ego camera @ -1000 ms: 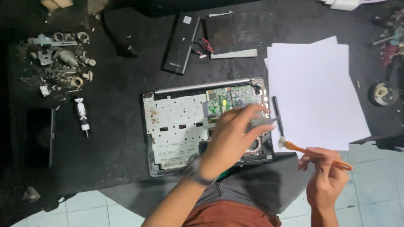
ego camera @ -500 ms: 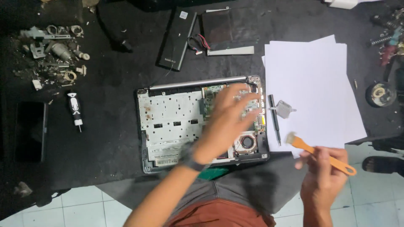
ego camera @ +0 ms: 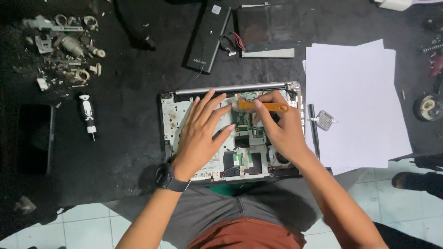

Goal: Cleaning and inspecting the internal components of a laptop motherboard using a brush and a spudger.

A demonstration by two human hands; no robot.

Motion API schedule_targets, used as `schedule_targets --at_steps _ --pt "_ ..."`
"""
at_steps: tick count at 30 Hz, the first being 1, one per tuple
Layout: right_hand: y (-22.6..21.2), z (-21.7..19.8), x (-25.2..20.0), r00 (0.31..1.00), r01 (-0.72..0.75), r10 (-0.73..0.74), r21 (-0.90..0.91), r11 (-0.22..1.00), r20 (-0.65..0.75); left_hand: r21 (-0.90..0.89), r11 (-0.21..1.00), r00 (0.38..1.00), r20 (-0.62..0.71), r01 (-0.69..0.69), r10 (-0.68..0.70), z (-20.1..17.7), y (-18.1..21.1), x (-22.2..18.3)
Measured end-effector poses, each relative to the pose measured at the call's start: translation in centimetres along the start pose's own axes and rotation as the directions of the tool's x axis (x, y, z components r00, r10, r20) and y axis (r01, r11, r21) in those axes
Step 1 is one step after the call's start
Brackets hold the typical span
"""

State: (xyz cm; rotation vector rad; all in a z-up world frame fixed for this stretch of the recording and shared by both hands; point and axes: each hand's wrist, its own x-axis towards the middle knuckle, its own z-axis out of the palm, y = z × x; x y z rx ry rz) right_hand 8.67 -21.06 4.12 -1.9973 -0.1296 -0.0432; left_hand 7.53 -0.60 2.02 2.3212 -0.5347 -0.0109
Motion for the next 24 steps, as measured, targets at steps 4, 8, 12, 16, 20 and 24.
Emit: schedule_targets --at_steps 4,8,12,16,20,24 --pt "1.0 -0.4 -0.4 0.994 -0.06 0.061 -0.013 0.998 0.095 -0.007 1.0 1.0 -0.017 -0.001 0.0 0.2 -0.3 -0.2" --pt "0.8 -0.4 -0.5 0.999 -0.005 0.008 -0.059 0.998 0.045 0.009 1.0 1.0 -0.017 0.003 -0.003 0.4 -0.5 -0.2" --pt "0.4 -0.3 -0.1 0.993 -0.008 0.013 -0.048 0.999 0.116 0.008 1.0 1.0 -0.013 0.007 -0.007 0.4 -0.6 -0.2" --pt "2.0 -0.4 0.1 0.971 -0.023 0.018 0.02 1.0 0.237 0.027 1.0 1.0 -0.003 0.004 -0.004 0.5 -0.7 -0.3" --pt "0.3 -0.7 0.1 0.993 0.005 0.002 -0.06 0.998 0.114 0.013 1.0 1.0 -0.006 0.016 -0.016 0.3 -0.5 -0.2" --pt "0.2 -1.3 0.4 0.976 -0.047 0.03 0.075 0.996 0.214 0.018 1.0 1.0 0.01 0.021 -0.021 0.1 -0.5 -0.2"
